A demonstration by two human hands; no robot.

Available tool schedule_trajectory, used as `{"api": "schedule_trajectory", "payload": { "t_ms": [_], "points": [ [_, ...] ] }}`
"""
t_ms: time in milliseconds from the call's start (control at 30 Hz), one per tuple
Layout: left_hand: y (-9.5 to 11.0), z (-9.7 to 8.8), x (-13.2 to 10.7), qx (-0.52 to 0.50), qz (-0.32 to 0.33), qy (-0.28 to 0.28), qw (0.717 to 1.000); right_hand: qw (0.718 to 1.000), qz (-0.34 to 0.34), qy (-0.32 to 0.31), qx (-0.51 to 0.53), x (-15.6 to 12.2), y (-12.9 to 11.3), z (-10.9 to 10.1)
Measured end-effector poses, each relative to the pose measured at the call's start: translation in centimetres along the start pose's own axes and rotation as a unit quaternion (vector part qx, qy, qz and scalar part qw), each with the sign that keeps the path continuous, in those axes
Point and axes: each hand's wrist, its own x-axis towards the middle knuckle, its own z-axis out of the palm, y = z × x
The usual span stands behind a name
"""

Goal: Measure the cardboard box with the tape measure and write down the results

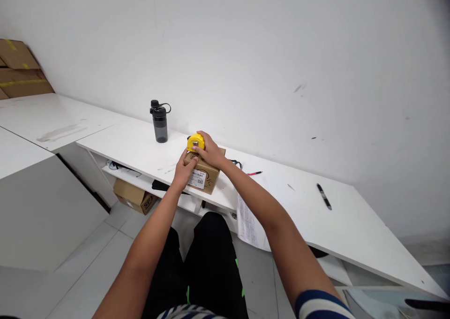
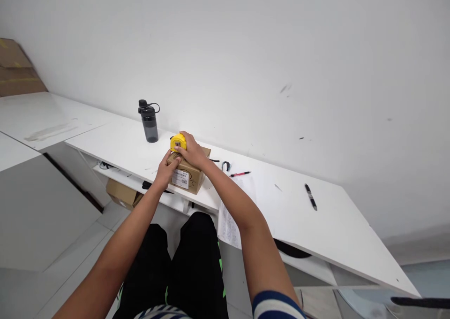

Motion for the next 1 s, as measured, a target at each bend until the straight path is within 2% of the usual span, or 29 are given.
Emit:
{"api": "schedule_trajectory", "payload": {
  "t_ms": [133,300,400,500,600,700,833,1000],
  "points": [
    [0.0,0.0,0.1,-0.028,0.008,-0.013,0.999,0.999,0.004,-0.022,-0.032,-0.3,-0.2,0.2],
    [-0.2,0.2,0.3,-0.034,-0.005,0.01,0.999,0.996,0.029,-0.026,-0.077,-1.4,-1.4,-0.9],
    [-0.3,0.3,0.5,-0.037,-0.003,0.023,0.999,0.995,0.042,-0.025,-0.087,-2.9,-1.4,-2.8],
    [-0.4,0.5,0.6,-0.048,-0.008,0.031,0.998,0.996,0.048,-0.018,-0.074,-5.5,-0.7,-5.8],
    [-0.4,0.7,0.7,-0.056,-0.012,0.036,0.998,0.996,0.074,0.006,-0.044,-8.6,0.4,-8.8],
    [-0.2,0.8,0.7,-0.064,-0.011,0.04,0.997,0.993,0.111,0.038,-0.013,-11.0,1.4,-10.6],
    [-0.1,0.9,0.8,-0.067,-0.012,0.051,0.996,0.989,0.135,0.066,0.017,-11.8,2.1,-10.9],
    [-0.2,1.0,0.8,-0.066,-0.009,0.047,0.997,0.992,0.1,0.07,0.026,-9.7,1.8,-9.3]
  ]
}}
